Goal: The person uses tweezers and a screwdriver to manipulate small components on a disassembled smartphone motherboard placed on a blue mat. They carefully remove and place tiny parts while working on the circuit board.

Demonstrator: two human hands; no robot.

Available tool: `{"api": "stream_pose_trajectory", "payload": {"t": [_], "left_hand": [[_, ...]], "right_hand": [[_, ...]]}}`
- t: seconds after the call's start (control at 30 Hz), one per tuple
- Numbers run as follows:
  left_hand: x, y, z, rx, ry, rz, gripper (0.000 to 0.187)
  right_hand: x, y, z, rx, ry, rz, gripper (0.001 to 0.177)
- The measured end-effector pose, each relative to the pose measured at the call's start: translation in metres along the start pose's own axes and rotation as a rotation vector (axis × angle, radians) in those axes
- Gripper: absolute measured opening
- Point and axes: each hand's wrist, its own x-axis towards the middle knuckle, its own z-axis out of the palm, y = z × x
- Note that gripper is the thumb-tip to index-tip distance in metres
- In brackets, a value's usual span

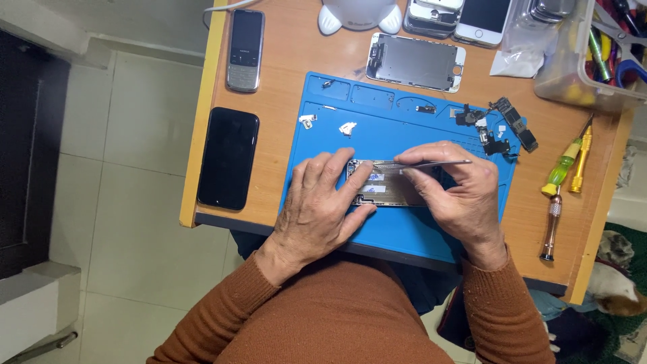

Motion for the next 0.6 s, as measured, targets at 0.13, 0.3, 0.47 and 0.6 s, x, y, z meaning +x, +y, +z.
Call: {"api": "stream_pose_trajectory", "payload": {"t": [0.13, 0.3, 0.47, 0.6], "left_hand": [[0.001, 0.001, -0.001, 0.009, 0.001, 0.0, 0.062], [0.001, 0.0, 0.0, 0.001, 0.002, 0.007, 0.062], [-0.002, -0.002, 0.007, -0.045, 0.022, 0.016, 0.058], [-0.003, -0.002, 0.011, -0.098, 0.04, 0.022, 0.055]], "right_hand": [[0.0, 0.001, -0.001, -0.005, 0.007, 0.008, 0.011], [0.001, 0.003, -0.001, 0.004, 0.043, -0.053, 0.011], [0.007, 0.001, 0.002, 0.031, 0.019, -0.04, 0.013], [0.008, 0.004, 0.005, 0.053, 0.024, -0.016, 0.015]]}}
